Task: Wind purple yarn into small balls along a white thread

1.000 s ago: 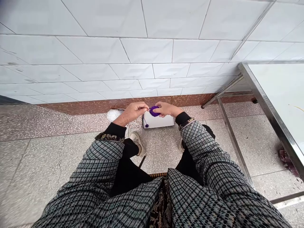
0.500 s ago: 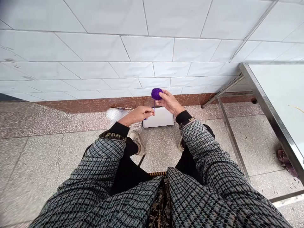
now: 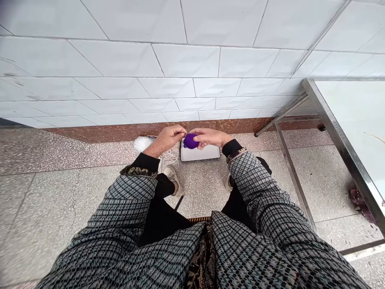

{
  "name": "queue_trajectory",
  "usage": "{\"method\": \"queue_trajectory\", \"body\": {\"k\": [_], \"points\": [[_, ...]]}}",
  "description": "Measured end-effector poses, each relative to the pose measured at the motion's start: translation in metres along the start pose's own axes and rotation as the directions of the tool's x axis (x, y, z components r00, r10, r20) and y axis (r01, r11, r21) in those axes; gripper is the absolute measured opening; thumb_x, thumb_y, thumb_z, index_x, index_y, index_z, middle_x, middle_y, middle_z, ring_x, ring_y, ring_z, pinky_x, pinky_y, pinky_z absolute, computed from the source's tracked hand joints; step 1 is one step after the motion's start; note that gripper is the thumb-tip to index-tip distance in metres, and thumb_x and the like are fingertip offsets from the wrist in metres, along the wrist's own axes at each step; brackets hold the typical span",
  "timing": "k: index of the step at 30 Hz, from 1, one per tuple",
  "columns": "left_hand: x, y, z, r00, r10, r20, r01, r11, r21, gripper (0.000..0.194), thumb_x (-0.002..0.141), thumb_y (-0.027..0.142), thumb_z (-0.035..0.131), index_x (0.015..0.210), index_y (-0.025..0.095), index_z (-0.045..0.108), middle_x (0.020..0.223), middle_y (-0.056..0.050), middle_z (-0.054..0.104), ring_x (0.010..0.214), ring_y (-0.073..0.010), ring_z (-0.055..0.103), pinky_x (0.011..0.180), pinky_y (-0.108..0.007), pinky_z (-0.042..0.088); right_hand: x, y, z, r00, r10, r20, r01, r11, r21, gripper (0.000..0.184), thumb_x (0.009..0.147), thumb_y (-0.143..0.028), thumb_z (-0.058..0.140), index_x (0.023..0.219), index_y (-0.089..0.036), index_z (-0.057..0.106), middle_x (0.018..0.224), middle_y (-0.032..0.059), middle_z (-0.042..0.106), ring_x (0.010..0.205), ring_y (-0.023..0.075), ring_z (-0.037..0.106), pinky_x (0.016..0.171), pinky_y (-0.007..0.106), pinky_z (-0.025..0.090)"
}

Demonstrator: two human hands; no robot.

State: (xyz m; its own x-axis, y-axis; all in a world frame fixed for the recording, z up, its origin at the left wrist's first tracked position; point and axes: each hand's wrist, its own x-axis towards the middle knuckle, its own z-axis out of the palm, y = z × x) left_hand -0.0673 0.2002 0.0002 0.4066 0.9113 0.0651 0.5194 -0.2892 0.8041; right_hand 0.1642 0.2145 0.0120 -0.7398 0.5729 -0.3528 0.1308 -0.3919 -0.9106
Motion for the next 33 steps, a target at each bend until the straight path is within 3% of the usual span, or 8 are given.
{"method": "queue_trajectory", "body": {"k": [5,10,12,16,19,22,27,33], "points": [[0.000,0.002,0.011,0.992,0.000,0.128,0.000,1.000,-0.006,0.021,0.089,0.026,0.050,0.081,0.017,0.067,0.071,-0.001,0.062,0.065,-0.0145,0.052,0.066,-0.027,0.042,0.005,-0.004,-0.001,0.922,-0.190,-0.336,0.268,0.942,0.202,0.042,0.088,-0.041,0.077,0.117,-0.021,0.053,0.094,0.0014,0.068,0.070,0.0094,0.065,0.070,0.023,0.059],[-0.004,0.010,0.018,0.928,0.072,0.366,-0.069,0.997,-0.020,0.021,0.088,0.025,0.052,0.084,0.017,0.071,0.080,-0.003,0.070,0.069,-0.0134,0.057,0.070,-0.025,0.043,0.017,0.004,-0.002,0.797,-0.063,-0.600,0.064,0.998,-0.019,0.027,0.092,-0.022,0.072,0.110,-0.020,0.051,0.087,-0.0013,0.064,0.060,0.0063,0.059,0.059,0.018,0.053],[-0.004,0.010,0.014,0.946,0.075,0.316,-0.072,0.997,-0.020,0.022,0.089,0.026,0.052,0.086,0.017,0.071,0.085,-0.004,0.072,0.074,-0.0144,0.060,0.074,-0.026,0.045,0.018,0.006,-0.002,0.806,-0.011,-0.591,-0.092,0.985,-0.145,0.028,0.088,-0.015,0.074,0.106,-0.019,0.053,0.085,-0.0011,0.062,0.058,0.0067,0.057,0.053,0.018,0.050],[-0.002,0.005,0.002,0.992,0.053,0.112,-0.051,0.999,-0.017,0.018,0.087,0.022,0.053,0.084,0.016,0.070,0.087,-0.005,0.072,0.080,-0.0160,0.062,0.078,-0.028,0.046,0.011,0.005,-0.002,0.943,0.106,-0.315,-0.193,0.947,-0.258,0.029,0.085,-0.014,0.075,0.107,-0.019,0.058,0.086,0.0020,0.065,0.061,0.0106,0.060,0.056,0.022,0.054],[0.000,0.003,-0.003,0.998,0.032,0.046,-0.032,0.999,-0.019,0.016,0.086,0.019,0.053,0.082,0.016,0.069,0.088,-0.005,0.072,0.081,-0.0165,0.061,0.080,-0.029,0.047,0.003,0.002,-0.003,0.992,0.102,-0.068,-0.115,0.967,-0.228,0.034,0.083,-0.017,0.077,0.112,-0.018,0.060,0.092,0.0030,0.068,0.066,0.0108,0.063,0.062,0.023,0.057],[0.001,0.000,-0.002,1.000,-0.022,0.008,0.022,1.000,-0.007,0.017,0.087,0.020,0.053,0.082,0.016,0.068,0.085,-0.004,0.070,0.081,-0.0168,0.060,0.080,-0.029,0.046,-0.001,0.001,-0.006,0.996,-0.077,0.038,0.078,0.997,-0.013,0.047,0.079,-0.028,0.082,0.118,-0.019,0.058,0.100,0.0033,0.069,0.071,0.0102,0.066,0.067,0.023,0.059],[0.002,-0.001,0.007,0.986,-0.046,0.163,0.042,0.999,0.024,0.020,0.088,0.024,0.050,0.081,0.015,0.067,0.070,0.001,0.060,0.066,-0.0133,0.049,0.068,-0.026,0.039,0.006,0.003,-0.013,0.913,-0.323,-0.249,0.382,0.890,0.247,0.059,0.076,-0.047,0.086,0.118,-0.022,0.052,0.096,0.0013,0.069,0.072,0.0102,0.068,0.073,0.024,0.060],[-0.002,0.009,0.010,0.879,0.083,0.469,-0.068,0.996,-0.050,0.022,0.086,0.028,0.054,0.082,0.016,0.072,0.072,0.000,0.064,0.064,-0.0123,0.051,0.066,-0.024,0.039,0.016,0.007,-0.012,0.831,-0.154,-0.534,0.281,0.946,0.164,0.037,0.090,-0.033,0.077,0.112,-0.022,0.050,0.087,-0.0009,0.068,0.065,0.0077,0.065,0.066,0.020,0.059]]}}
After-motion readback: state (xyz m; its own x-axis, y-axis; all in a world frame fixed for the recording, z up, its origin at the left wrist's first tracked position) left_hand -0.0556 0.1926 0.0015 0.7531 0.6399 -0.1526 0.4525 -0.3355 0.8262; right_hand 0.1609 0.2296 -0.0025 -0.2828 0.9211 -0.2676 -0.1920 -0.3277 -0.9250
